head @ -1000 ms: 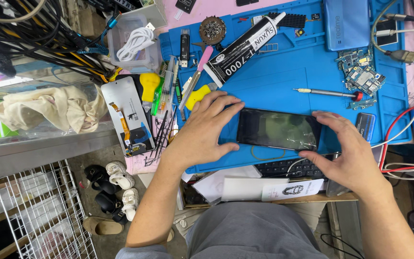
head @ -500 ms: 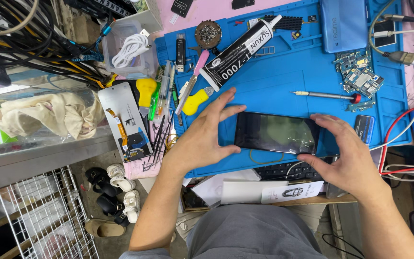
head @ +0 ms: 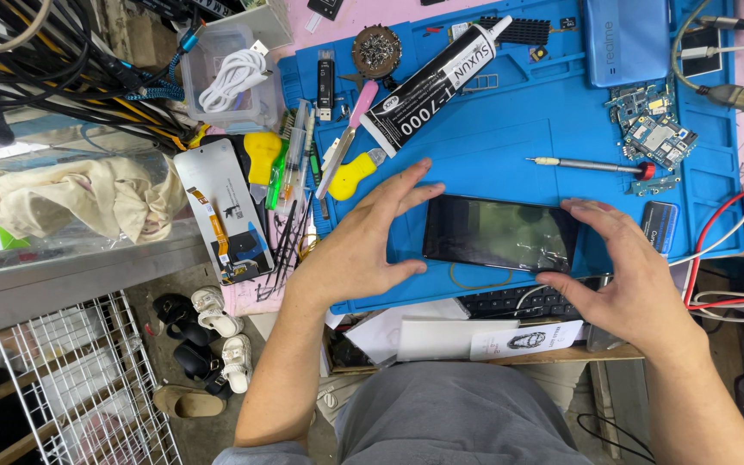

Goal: The person applies adhesive from a tube onto the internal frame of a disassembled phone, then takes a blue back cover and presses it onto the phone before applying a screen protector to the front.

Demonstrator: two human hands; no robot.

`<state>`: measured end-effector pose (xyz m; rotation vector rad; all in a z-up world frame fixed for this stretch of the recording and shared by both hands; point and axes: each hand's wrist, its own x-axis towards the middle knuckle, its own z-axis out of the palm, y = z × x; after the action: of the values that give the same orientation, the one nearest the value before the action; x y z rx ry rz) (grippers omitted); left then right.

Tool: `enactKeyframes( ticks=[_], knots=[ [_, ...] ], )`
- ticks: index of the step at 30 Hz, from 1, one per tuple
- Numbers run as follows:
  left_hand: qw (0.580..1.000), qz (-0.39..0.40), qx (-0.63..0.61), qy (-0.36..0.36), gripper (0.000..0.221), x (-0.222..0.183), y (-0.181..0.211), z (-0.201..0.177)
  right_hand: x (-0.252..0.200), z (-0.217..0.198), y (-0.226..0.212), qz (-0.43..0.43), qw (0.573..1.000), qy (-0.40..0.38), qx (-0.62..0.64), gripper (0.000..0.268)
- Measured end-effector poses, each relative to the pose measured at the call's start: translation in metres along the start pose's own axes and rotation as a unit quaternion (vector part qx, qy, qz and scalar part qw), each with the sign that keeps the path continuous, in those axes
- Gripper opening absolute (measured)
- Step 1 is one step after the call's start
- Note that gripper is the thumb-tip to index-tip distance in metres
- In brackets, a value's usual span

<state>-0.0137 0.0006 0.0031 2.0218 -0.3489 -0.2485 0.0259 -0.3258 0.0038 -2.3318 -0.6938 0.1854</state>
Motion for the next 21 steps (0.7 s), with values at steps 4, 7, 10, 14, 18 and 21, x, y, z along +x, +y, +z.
enactKeyframes(
  ticks=[4,7,10,14,18,21],
  knots=[
    [0.999,0.019,0.015,0.021,0.109,0.002,0.001,0.004,0.001,0.000,-0.001,0.000,1.000,0.002,0.003,0.081],
    [0.999,0.020,0.031,0.034,0.106,0.003,0.001,0.007,0.002,-0.002,-0.003,0.002,1.000,-0.008,0.006,0.082],
    [0.999,0.001,0.034,0.037,0.104,0.006,0.001,0.009,0.004,-0.009,-0.002,0.010,0.999,-0.037,0.009,0.083],
    [0.998,-0.006,0.045,0.043,0.104,0.008,0.002,0.011,0.008,-0.022,0.000,0.015,0.997,-0.077,0.022,0.081],
    [0.997,-0.019,0.051,0.052,0.103,0.008,0.003,0.015,0.011,-0.028,0.003,0.002,0.995,-0.096,0.039,0.080],
    [0.997,-0.015,0.058,0.055,0.102,0.008,0.003,0.016,0.013,-0.029,0.004,-0.013,0.995,-0.094,0.039,0.082]
  ],
)
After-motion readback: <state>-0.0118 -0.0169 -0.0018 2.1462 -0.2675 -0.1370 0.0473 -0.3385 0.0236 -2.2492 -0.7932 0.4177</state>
